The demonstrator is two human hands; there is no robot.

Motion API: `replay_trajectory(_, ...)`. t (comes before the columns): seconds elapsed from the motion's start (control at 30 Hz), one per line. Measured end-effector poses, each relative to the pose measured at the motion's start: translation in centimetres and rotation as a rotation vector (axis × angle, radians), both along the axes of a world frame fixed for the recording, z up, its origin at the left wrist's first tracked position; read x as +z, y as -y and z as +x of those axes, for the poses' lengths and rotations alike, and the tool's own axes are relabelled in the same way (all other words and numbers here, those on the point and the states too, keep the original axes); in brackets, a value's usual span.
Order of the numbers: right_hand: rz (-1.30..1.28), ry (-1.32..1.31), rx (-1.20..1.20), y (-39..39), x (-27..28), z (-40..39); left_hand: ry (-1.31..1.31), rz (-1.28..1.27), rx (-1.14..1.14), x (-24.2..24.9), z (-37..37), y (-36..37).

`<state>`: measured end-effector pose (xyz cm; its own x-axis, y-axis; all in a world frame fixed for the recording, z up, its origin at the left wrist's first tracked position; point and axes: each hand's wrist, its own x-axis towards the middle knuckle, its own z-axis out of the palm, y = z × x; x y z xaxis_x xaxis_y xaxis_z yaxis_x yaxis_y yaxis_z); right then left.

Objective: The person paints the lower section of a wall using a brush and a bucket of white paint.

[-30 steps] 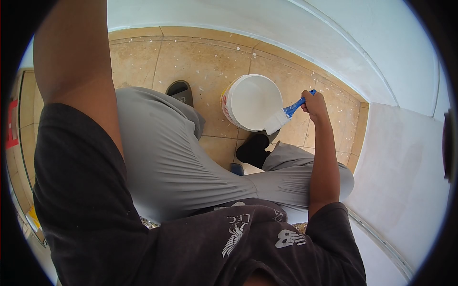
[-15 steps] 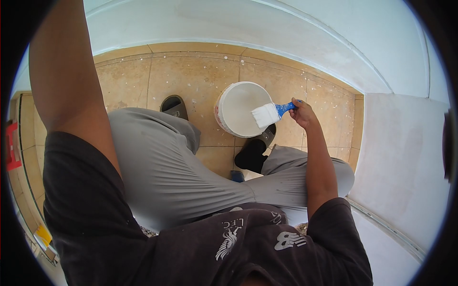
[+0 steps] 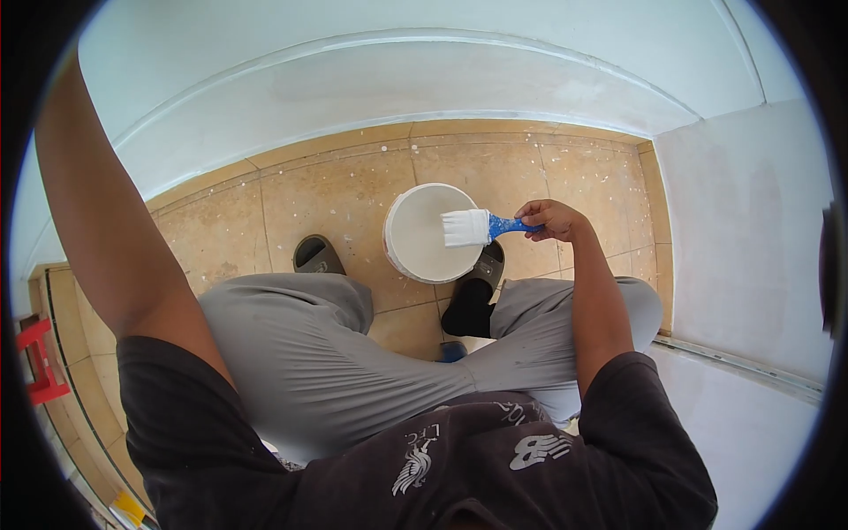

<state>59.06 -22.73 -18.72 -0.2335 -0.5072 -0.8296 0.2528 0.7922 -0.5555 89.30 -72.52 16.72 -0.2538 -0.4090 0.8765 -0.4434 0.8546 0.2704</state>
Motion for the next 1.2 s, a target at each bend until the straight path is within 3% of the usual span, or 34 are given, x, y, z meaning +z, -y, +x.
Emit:
replay_trajectory(0.1, 0.109, 0.028, 0.149, 0.3, -0.2, 0.1, 0.098, 0.163, 0.063, 0.4, 0.6, 1.6)
replay_trajectory(0.4, 0.072, -0.101, 0.313, 1.2, 0.1, 1.0, 0.094, 0.157, 0.075, 1.0, 0.3, 3.4)
replay_trajectory(0.9, 0.042, -0.268, 0.329, 1.6, -0.3, 0.8, 0.104, 0.141, -0.024, 1.4, 0.0, 1.6)
replay_trajectory(1.2, 0.056, -0.278, 0.352, 1.8, 0.1, 1.0, 0.13, 0.214, -0.252, 2.2, 0.5, -0.6)
